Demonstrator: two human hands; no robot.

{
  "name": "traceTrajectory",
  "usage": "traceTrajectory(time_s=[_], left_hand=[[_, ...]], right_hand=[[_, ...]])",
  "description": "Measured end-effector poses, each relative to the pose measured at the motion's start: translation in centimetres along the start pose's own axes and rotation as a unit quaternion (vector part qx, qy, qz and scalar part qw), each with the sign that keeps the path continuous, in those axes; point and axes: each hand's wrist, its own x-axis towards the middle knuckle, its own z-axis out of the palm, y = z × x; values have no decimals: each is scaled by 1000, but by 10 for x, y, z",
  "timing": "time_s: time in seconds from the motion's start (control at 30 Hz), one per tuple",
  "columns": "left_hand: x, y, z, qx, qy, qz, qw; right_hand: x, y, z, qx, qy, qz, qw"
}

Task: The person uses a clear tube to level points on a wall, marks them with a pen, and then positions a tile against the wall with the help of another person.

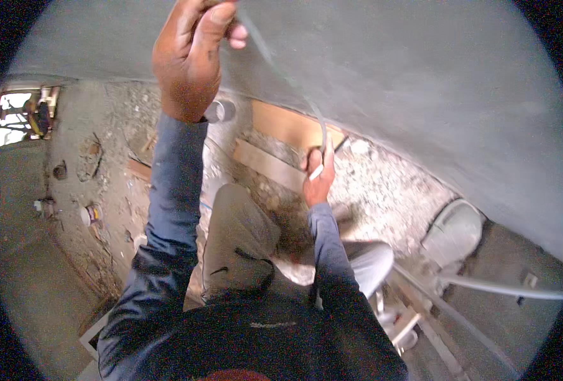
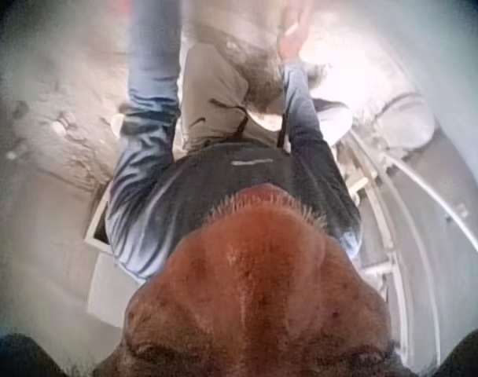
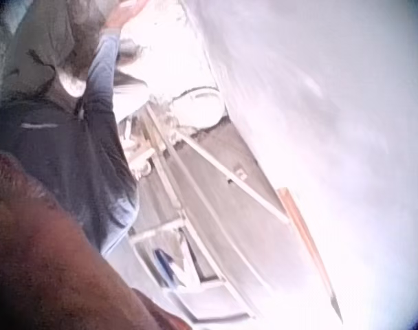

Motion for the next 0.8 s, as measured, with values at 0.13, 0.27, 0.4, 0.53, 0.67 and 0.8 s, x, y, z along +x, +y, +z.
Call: traceTrajectory(time_s=[0.13,0.27,0.4,0.53,0.67,0.8], left_hand=[[3,-7,89,-90,104,152,979],[22,-6,120,34,191,355,915],[-2,-52,158,37,175,325,929],[-16,-70,153,62,149,277,947],[13,-65,105,135,113,440,880],[21,-75,104,113,128,411,896]], right_hand=[[75,72,-104,-109,-56,-157,980],[125,101,-104,-160,-107,-215,958],[126,127,-135,-211,-64,-189,957],[114,149,-150,-235,-62,-193,951],[128,149,-136,-320,-40,-333,886],[121,88,-129,-474,37,-331,815]])
